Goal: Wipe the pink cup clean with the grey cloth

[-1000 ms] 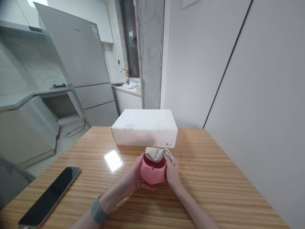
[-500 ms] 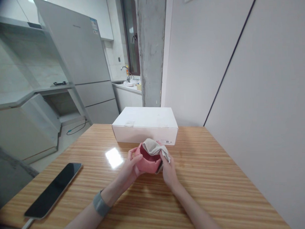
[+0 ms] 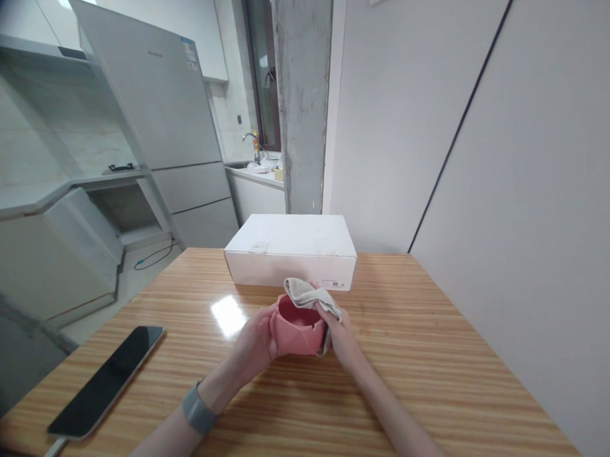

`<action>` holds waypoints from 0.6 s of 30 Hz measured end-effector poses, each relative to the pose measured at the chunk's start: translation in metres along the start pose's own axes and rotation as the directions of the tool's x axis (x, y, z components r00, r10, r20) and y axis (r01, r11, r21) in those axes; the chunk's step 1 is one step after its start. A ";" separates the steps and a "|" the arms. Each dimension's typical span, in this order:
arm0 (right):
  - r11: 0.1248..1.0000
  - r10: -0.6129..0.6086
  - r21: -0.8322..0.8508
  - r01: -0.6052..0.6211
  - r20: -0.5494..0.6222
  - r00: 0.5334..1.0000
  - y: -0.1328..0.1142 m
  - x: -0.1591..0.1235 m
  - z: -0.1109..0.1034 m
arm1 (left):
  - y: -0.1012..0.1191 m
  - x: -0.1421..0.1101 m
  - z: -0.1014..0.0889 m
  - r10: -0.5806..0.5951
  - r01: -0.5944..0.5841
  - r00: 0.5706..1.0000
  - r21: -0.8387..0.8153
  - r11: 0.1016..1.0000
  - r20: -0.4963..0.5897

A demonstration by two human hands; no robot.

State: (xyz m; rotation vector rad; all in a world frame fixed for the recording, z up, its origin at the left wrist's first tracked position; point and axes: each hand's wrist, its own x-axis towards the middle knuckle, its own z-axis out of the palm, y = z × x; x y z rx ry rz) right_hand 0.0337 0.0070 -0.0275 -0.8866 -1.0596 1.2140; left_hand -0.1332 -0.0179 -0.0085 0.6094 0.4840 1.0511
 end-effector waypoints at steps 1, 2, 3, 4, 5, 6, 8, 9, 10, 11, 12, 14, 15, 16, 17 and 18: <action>1.000 0.000 -0.009 0.000 0.037 0.999 -0.001 0.000 -0.002 | 0.001 -0.001 0.000 0.006 -0.006 1.000 0.006 1.000 0.008; 1.000 -0.002 -0.022 0.004 0.066 0.998 -0.002 0.001 -0.005 | 0.002 -0.002 0.000 0.015 -0.015 1.000 0.023 1.000 0.010; 0.999 -0.005 -0.037 0.008 0.087 0.996 -0.002 0.001 -0.008 | 0.002 -0.003 0.000 0.025 -0.025 1.000 0.047 0.999 0.004; 0.999 -0.012 -0.049 0.017 0.099 0.995 -0.002 0.001 -0.010 | 0.003 -0.004 -0.001 0.035 -0.034 0.999 0.072 0.997 -0.007; 0.998 -0.020 -0.056 0.026 0.105 0.994 -0.002 0.001 -0.011 | 0.004 -0.005 -0.001 0.043 -0.041 0.999 0.095 0.995 -0.019; 0.998 -0.022 -0.057 0.028 0.098 0.995 -0.001 0.001 -0.012 | 0.004 -0.006 -0.002 0.049 -0.045 0.998 0.112 0.993 -0.028; 0.999 0.001 -0.040 0.001 0.052 0.999 0.002 0.002 -0.011 | 0.004 -0.007 -0.003 0.057 -0.051 0.997 0.131 0.990 -0.043; 0.999 0.023 -0.031 -0.022 0.019 1.000 0.004 0.002 -0.009 | 0.004 -0.007 -0.003 0.061 -0.053 0.997 0.137 0.989 -0.053; 0.999 0.044 -0.023 -0.044 -0.017 0.999 0.006 0.003 -0.007 | 0.003 -0.007 -0.003 0.068 -0.058 0.995 0.142 0.988 -0.067; 0.998 0.062 -0.019 -0.063 -0.052 0.997 0.009 0.004 -0.005 | 0.002 -0.006 -0.003 0.078 -0.065 0.993 0.148 0.987 -0.087; 0.997 0.069 -0.018 -0.070 -0.083 0.994 0.012 0.004 -0.003 | 0.000 -0.005 -0.002 0.093 -0.075 0.990 0.156 0.985 -0.109; 0.998 0.059 -0.023 -0.063 -0.142 0.988 0.016 0.003 0.002 | -0.003 -0.003 -0.001 0.127 -0.101 0.981 0.172 0.980 -0.149; 0.998 0.048 -0.027 -0.053 -0.174 0.984 0.017 0.002 0.004 | -0.004 -0.002 0.000 0.143 -0.113 0.976 0.180 0.977 -0.166; 0.999 0.032 -0.031 -0.039 -0.200 0.979 0.018 0.000 0.005 | -0.005 -0.002 0.000 0.158 -0.123 0.971 0.186 0.975 -0.182; 0.999 0.015 -0.035 -0.023 -0.219 0.976 0.017 -0.003 0.007 | -0.006 -0.002 0.001 0.172 -0.135 0.965 0.190 0.973 -0.197; 0.999 -0.003 -0.039 -0.006 -0.232 0.973 0.017 -0.005 0.008 | -0.007 -0.002 0.001 0.187 -0.148 0.960 0.192 0.970 -0.210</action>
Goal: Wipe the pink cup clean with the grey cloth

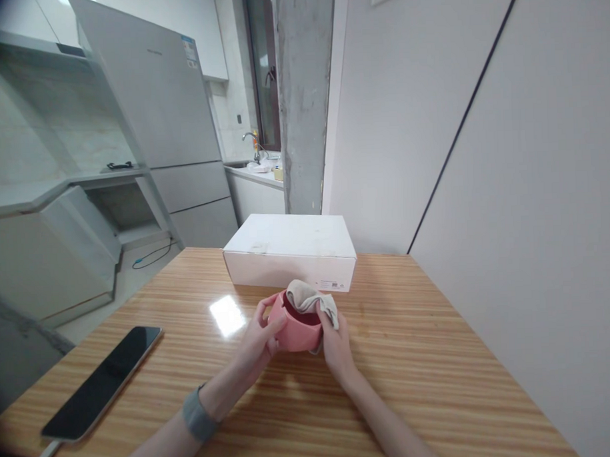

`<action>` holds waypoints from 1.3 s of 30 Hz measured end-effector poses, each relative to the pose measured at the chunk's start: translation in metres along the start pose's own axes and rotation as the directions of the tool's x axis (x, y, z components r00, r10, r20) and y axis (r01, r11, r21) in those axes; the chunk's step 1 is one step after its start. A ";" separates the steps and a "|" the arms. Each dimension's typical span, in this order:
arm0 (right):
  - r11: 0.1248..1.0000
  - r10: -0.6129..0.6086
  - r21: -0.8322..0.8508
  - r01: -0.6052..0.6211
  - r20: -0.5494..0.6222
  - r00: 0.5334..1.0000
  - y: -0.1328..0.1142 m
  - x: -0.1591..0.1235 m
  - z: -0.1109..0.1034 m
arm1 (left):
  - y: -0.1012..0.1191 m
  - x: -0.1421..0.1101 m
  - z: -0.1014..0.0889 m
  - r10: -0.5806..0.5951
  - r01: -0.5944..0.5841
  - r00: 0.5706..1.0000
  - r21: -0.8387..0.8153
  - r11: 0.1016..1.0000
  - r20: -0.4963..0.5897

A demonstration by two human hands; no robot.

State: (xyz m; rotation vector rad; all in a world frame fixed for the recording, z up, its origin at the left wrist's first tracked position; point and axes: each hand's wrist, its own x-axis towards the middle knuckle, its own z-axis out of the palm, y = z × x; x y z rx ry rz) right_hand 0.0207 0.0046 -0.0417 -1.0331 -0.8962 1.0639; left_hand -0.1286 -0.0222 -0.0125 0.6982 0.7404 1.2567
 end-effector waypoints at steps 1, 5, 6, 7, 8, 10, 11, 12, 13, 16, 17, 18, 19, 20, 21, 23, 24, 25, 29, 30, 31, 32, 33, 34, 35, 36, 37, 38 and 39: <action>1.000 -0.016 0.001 0.016 -0.008 1.000 -0.001 -0.002 0.001 | 0.000 0.000 0.000 0.013 -0.013 1.000 -0.005 1.000 -0.010; 0.999 -0.038 0.018 0.038 -0.017 0.999 -0.003 -0.004 0.001 | 0.001 -0.003 0.002 0.023 -0.022 1.000 -0.033 0.999 0.020; 0.999 -0.031 0.026 0.031 -0.017 0.999 -0.003 -0.003 0.000 | 0.001 -0.004 0.003 0.009 -0.008 0.999 -0.038 0.999 0.032; 0.999 -0.020 0.035 0.020 -0.013 1.000 -0.002 -0.002 0.000 | 0.002 -0.004 0.003 -0.008 0.010 0.999 -0.044 0.999 0.042; 0.999 -0.007 0.045 0.007 -0.008 1.000 -0.002 0.000 -0.001 | 0.002 -0.004 0.003 -0.024 0.027 0.998 -0.052 0.998 0.053; 0.998 0.016 0.063 -0.016 0.005 1.000 0.000 0.002 -0.002 | 0.002 -0.004 0.003 -0.048 0.055 0.994 -0.076 0.996 0.095; 0.997 0.025 0.069 -0.026 0.012 1.000 0.000 0.003 -0.002 | 0.001 -0.004 0.002 -0.061 0.072 0.989 -0.077 0.994 0.132; 0.997 0.033 0.073 -0.035 0.018 0.999 0.000 0.004 -0.003 | 0.001 -0.003 0.001 -0.085 0.097 0.981 -0.063 0.993 0.174; 0.996 0.041 0.074 -0.043 0.026 0.999 0.000 0.004 -0.003 | 0.001 -0.003 0.000 -0.120 0.130 0.969 -0.033 0.991 0.215; 0.996 0.055 0.069 -0.059 0.051 0.997 -0.001 0.005 -0.005 | 0.002 -0.001 -0.003 -0.242 0.242 0.930 0.035 0.970 0.276; 0.996 0.057 0.067 -0.061 0.056 0.997 0.000 0.005 -0.006 | 0.002 -0.001 -0.004 -0.279 0.284 0.918 0.023 0.959 0.281; 0.996 0.058 0.065 -0.061 0.058 0.997 0.000 0.006 -0.006 | 0.002 0.000 -0.004 -0.300 0.313 0.913 -0.002 0.950 0.278; 0.996 0.057 0.063 -0.061 0.060 0.997 0.000 0.007 -0.007 | 0.002 0.000 -0.004 -0.307 0.327 0.913 -0.030 0.945 0.267; 0.996 0.057 0.060 -0.060 0.060 0.997 0.001 0.008 -0.008 | 0.002 0.000 -0.004 -0.304 0.326 0.920 -0.051 0.944 0.249; 0.997 0.057 0.057 -0.060 0.062 0.996 0.001 0.008 -0.008 | 0.001 0.000 -0.003 -0.290 0.310 0.930 -0.061 0.949 0.226; 0.997 0.052 0.050 -0.056 0.068 0.996 0.001 0.009 -0.009 | 0.000 -0.001 -0.001 -0.233 0.247 0.956 -0.060 0.967 0.180; 0.998 0.048 0.047 -0.052 0.072 0.996 0.000 0.009 -0.009 | 0.000 -0.001 -0.001 -0.212 0.224 0.962 -0.054 0.973 0.171; 0.998 0.043 0.045 -0.047 0.079 0.996 -0.001 0.009 -0.008 | -0.001 -0.002 0.000 -0.204 0.214 0.964 -0.047 0.976 0.170; 0.999 0.023 0.044 -0.028 0.109 0.994 -0.008 0.006 -0.006 | -0.001 -0.002 0.000 -0.189 0.193 0.972 -0.019 0.981 0.141; 0.999 0.020 0.043 -0.025 0.112 0.994 -0.009 0.006 -0.005 | -0.001 -0.002 0.000 -0.180 0.183 0.976 -0.017 0.983 0.126; 0.999 0.017 0.040 -0.022 0.112 0.994 -0.009 0.005 -0.005 | -0.002 -0.002 0.000 -0.168 0.171 0.979 -0.018 0.985 0.114; 0.999 0.013 0.036 -0.017 0.109 0.994 -0.010 0.005 -0.005 | -0.002 -0.001 0.000 -0.156 0.159 0.982 -0.022 0.987 0.106; 0.999 0.007 0.031 -0.010 0.102 0.995 -0.009 0.005 -0.005 | -0.002 -0.001 0.000 -0.145 0.149 0.984 -0.027 0.989 0.100; 1.000 0.000 0.025 -0.002 0.092 0.996 -0.009 0.005 -0.005 | -0.002 -0.001 0.001 -0.135 0.138 0.987 -0.028 0.990 0.092; 1.000 -0.009 0.019 0.008 0.077 0.997 -0.008 0.005 -0.005 | -0.002 -0.001 0.002 -0.121 0.124 0.989 -0.027 0.992 0.081; 1.000 -0.019 0.012 0.018 0.061 0.998 -0.007 0.004 -0.005 | -0.002 -0.002 0.003 -0.101 0.103 0.993 -0.024 0.994 0.064; 1.000 -0.028 0.005 0.028 0.046 0.999 -0.007 0.003 -0.005 | -0.001 -0.003 0.004 -0.078 0.079 0.996 -0.021 0.997 0.047; 0.999 -0.038 -0.003 0.038 0.030 0.999 -0.006 0.002 -0.005 | 0.000 -0.005 0.006 -0.056 0.057 0.998 -0.023 0.998 0.042; 0.999 -0.049 -0.011 0.049 0.014 0.999 -0.006 0.000 -0.004 | 0.001 -0.006 0.008 -0.034 0.036 0.998 -0.032 0.999 0.051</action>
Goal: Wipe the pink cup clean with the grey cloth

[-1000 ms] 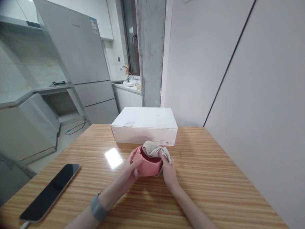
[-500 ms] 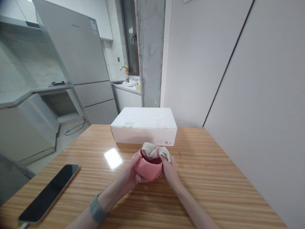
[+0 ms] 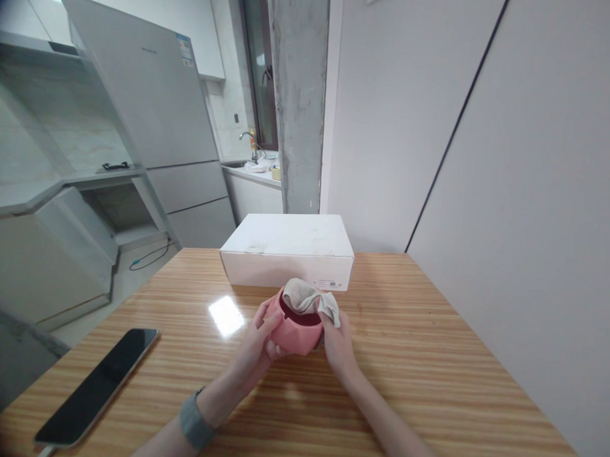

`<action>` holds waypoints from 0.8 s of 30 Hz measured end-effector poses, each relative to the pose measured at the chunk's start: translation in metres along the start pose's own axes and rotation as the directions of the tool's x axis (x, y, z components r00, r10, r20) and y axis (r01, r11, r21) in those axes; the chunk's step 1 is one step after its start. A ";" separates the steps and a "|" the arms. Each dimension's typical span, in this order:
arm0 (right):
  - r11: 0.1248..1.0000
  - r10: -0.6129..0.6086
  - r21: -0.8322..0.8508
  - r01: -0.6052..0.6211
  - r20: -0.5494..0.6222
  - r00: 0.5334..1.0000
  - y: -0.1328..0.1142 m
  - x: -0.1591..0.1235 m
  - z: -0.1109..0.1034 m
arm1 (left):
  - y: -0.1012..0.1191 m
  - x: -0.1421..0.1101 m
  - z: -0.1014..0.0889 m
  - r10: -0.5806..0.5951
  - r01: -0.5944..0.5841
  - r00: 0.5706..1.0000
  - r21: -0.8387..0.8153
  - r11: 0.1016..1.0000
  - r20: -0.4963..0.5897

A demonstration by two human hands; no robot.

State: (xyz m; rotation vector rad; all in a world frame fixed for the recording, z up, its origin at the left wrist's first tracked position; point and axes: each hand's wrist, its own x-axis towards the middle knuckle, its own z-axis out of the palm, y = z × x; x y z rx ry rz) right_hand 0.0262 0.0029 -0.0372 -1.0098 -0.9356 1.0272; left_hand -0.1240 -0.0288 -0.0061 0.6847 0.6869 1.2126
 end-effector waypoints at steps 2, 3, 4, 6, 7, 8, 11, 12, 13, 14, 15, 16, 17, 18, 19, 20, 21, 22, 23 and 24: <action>1.000 -0.025 -0.018 0.024 -0.028 0.999 -0.001 -0.003 0.001 | 0.002 -0.004 0.004 0.041 -0.039 0.998 -0.038 0.998 0.040; 0.999 -0.039 -0.026 0.038 -0.039 0.998 -0.002 -0.005 0.001 | 0.003 -0.005 0.005 0.048 -0.044 0.997 -0.058 0.997 0.066; 0.998 -0.053 -0.034 0.051 -0.048 0.997 -0.004 -0.007 0.001 | 0.004 -0.006 0.006 0.046 -0.040 0.995 -0.069 0.997 0.088; 0.996 -0.073 -0.045 0.071 -0.051 0.996 -0.008 -0.009 0.002 | 0.005 -0.006 0.005 0.003 0.004 0.993 -0.060 0.998 0.118; 0.996 -0.079 -0.049 0.076 -0.048 0.996 -0.011 -0.010 0.002 | 0.005 -0.005 0.003 -0.037 0.043 0.991 -0.048 0.998 0.126; 0.996 -0.080 -0.053 0.077 -0.042 0.996 -0.013 -0.011 0.002 | 0.004 -0.003 0.001 -0.086 0.091 0.988 -0.035 0.995 0.125; 0.997 -0.063 -0.056 0.061 -0.026 0.998 -0.017 -0.011 0.001 | 0.000 0.004 -0.007 -0.215 0.215 0.973 0.000 0.977 0.083; 0.997 -0.053 -0.053 0.052 -0.024 0.998 -0.017 -0.010 0.001 | -0.002 0.006 -0.009 -0.234 0.234 0.970 0.010 0.972 0.069; 0.998 -0.042 -0.049 0.041 -0.023 0.999 -0.016 -0.009 0.000 | -0.003 0.007 -0.011 -0.237 0.236 0.970 0.018 0.972 0.059; 0.999 -0.032 -0.044 0.031 -0.023 0.999 -0.015 -0.008 -0.001 | -0.005 0.008 -0.012 -0.224 0.224 0.973 0.018 0.974 0.058; 0.999 -0.023 -0.038 0.022 -0.024 0.999 -0.014 -0.007 -0.002 | -0.006 0.009 -0.013 -0.203 0.203 0.977 0.008 0.979 0.061; 0.999 -0.016 -0.032 0.015 -0.022 1.000 -0.013 -0.005 -0.002 | -0.006 0.009 -0.013 -0.182 0.182 0.982 -0.010 0.983 0.060; 1.000 -0.010 -0.026 0.010 -0.015 1.000 -0.011 -0.005 -0.002 | -0.006 0.009 -0.013 -0.162 0.164 0.985 -0.031 0.986 0.054; 1.000 -0.008 -0.019 0.007 -0.003 1.000 -0.010 -0.004 -0.002 | -0.006 0.009 -0.013 -0.145 0.148 0.988 -0.051 0.988 0.043; 1.000 -0.008 -0.011 0.008 0.009 1.000 -0.009 -0.004 -0.001 | -0.006 0.009 -0.012 -0.129 0.130 0.991 -0.066 0.989 0.027; 1.000 -0.011 -0.005 0.011 0.018 1.000 -0.008 -0.005 0.000 | -0.005 0.009 -0.011 -0.109 0.109 0.994 -0.075 0.991 0.008; 1.000 -0.016 0.001 0.016 0.019 1.000 -0.007 -0.007 0.001 | -0.005 0.008 -0.010 -0.080 0.078 0.997 -0.080 0.994 -0.015; 1.000 -0.023 0.005 0.023 0.014 1.000 -0.006 -0.009 0.003 | -0.004 0.008 -0.008 -0.048 0.044 0.998 -0.083 0.996 -0.036; 1.000 -0.029 0.009 0.029 0.005 1.000 -0.005 -0.011 0.005 | -0.004 0.007 -0.007 -0.019 0.015 0.999 -0.085 0.996 -0.051; 0.999 -0.036 0.010 0.036 -0.005 0.999 -0.004 -0.013 0.006 | -0.004 0.006 -0.006 0.009 -0.015 0.998 -0.091 0.996 -0.065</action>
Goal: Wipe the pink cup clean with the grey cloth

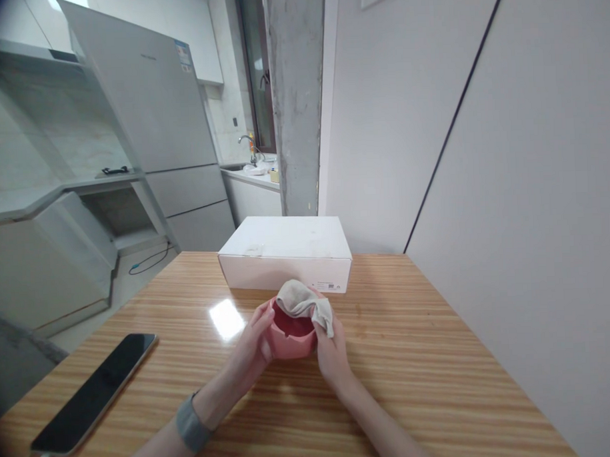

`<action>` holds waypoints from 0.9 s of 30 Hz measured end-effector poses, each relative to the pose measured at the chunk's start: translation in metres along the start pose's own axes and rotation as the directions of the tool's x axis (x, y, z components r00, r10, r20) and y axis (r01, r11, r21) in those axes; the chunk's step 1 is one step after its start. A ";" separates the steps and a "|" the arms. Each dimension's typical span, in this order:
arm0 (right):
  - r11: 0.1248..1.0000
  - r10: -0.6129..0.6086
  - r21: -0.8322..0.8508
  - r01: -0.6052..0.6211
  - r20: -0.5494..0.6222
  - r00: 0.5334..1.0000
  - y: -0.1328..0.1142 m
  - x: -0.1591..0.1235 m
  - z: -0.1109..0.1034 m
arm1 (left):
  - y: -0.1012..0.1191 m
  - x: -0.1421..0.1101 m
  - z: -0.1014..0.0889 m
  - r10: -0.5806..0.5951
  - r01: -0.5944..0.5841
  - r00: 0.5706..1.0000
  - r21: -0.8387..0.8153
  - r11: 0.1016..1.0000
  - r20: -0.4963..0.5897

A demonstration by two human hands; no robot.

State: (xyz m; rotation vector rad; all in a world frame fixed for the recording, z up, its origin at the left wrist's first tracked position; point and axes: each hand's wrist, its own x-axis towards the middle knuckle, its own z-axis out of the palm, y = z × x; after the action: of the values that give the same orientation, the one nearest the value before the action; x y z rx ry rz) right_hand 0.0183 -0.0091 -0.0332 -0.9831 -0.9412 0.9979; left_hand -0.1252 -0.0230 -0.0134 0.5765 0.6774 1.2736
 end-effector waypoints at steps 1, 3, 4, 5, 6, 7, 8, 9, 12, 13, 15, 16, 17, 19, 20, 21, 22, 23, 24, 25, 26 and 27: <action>1.000 -0.004 0.004 0.004 -0.003 1.000 0.000 -0.002 0.001 | 0.000 -0.001 0.001 0.024 -0.024 1.000 -0.010 1.000 -0.010; 0.999 0.021 0.035 -0.021 -0.014 1.000 -0.001 -0.004 0.003 | 0.000 -0.001 0.001 0.048 -0.049 0.999 -0.023 0.999 -0.021; 0.997 0.046 0.056 -0.045 -0.024 0.999 -0.002 -0.004 0.004 | 0.001 -0.001 0.001 0.053 -0.054 0.998 -0.024 0.998 -0.023; 0.995 0.071 0.073 -0.069 -0.037 0.997 -0.004 -0.003 0.005 | 0.001 0.000 0.000 0.054 -0.054 0.998 -0.023 0.998 -0.013; 0.990 0.103 0.097 -0.098 -0.049 0.994 -0.007 -0.002 0.005 | 0.002 0.000 0.000 0.046 -0.045 0.999 -0.026 0.999 0.012; 0.982 0.141 0.138 -0.132 -0.056 0.988 -0.011 0.001 0.006 | 0.004 0.001 -0.001 0.029 -0.027 0.998 -0.038 0.999 0.050; 0.967 0.181 0.194 -0.167 -0.053 0.982 -0.015 0.003 0.006 | 0.006 0.002 -0.002 0.012 -0.006 0.995 -0.062 0.998 0.095; 0.942 0.224 0.262 -0.208 -0.035 0.974 -0.020 0.005 0.006 | 0.007 0.002 -0.003 -0.002 0.015 0.990 -0.092 0.996 0.144; 0.845 0.338 0.412 -0.341 0.084 0.938 -0.032 0.010 0.002 | 0.011 0.002 -0.005 -0.032 0.078 0.965 -0.166 0.983 0.259; 0.837 0.348 0.402 -0.370 0.130 0.928 -0.035 0.010 0.000 | 0.012 0.001 -0.006 -0.042 0.094 0.960 -0.175 0.980 0.278; 0.853 0.350 0.332 -0.403 0.208 0.913 -0.036 0.010 -0.004 | 0.012 0.000 -0.007 -0.082 0.133 0.956 -0.168 0.977 0.280; 0.866 0.345 0.297 -0.401 0.225 0.911 -0.035 0.010 -0.005 | 0.012 0.000 -0.007 -0.108 0.154 0.958 -0.158 0.975 0.267; 0.879 0.338 0.271 -0.393 0.228 0.913 -0.033 0.010 -0.006 | 0.012 -0.001 -0.007 -0.132 0.173 0.959 -0.147 0.974 0.251; 0.898 0.307 0.259 -0.355 0.209 0.929 -0.028 0.009 -0.004 | 0.010 -0.001 -0.006 -0.165 0.197 0.960 -0.132 0.971 0.225; 0.907 0.279 0.268 -0.326 0.198 0.940 -0.026 0.008 -0.002 | 0.009 -0.002 -0.005 -0.172 0.203 0.961 -0.129 0.971 0.218; 0.913 0.249 0.280 -0.297 0.193 0.949 -0.025 0.007 0.001 | 0.008 -0.002 -0.005 -0.176 0.205 0.961 -0.126 0.971 0.213; 0.917 0.221 0.291 -0.272 0.198 0.955 -0.023 0.006 0.003 | 0.007 -0.002 -0.004 -0.177 0.204 0.962 -0.118 0.972 0.207; 0.920 0.198 0.298 -0.253 0.203 0.959 -0.022 0.004 0.006 | 0.005 -0.002 -0.003 -0.171 0.194 0.965 -0.105 0.975 0.197; 0.922 0.187 0.301 -0.243 0.202 0.961 -0.020 0.003 0.007 | 0.004 -0.002 -0.003 -0.153 0.171 0.972 -0.090 0.981 0.179; 0.923 0.188 0.299 -0.241 0.195 0.963 -0.019 0.001 0.008 | 0.002 -0.001 -0.003 -0.125 0.137 0.980 -0.076 0.988 0.155; 0.925 0.197 0.291 -0.245 0.183 0.963 -0.017 0.000 0.008 | 0.001 0.000 -0.003 -0.089 0.098 0.988 -0.061 0.993 0.125; 0.928 0.211 0.277 -0.250 0.164 0.964 -0.015 -0.002 0.007 | 0.000 0.001 -0.003 -0.055 0.060 0.994 -0.047 0.997 0.096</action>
State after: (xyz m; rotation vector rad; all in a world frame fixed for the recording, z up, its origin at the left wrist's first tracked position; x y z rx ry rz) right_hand 0.0145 -0.0128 -0.0168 -0.7934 -0.7644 1.3747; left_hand -0.1271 -0.0218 -0.0154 0.5688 0.5783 1.1988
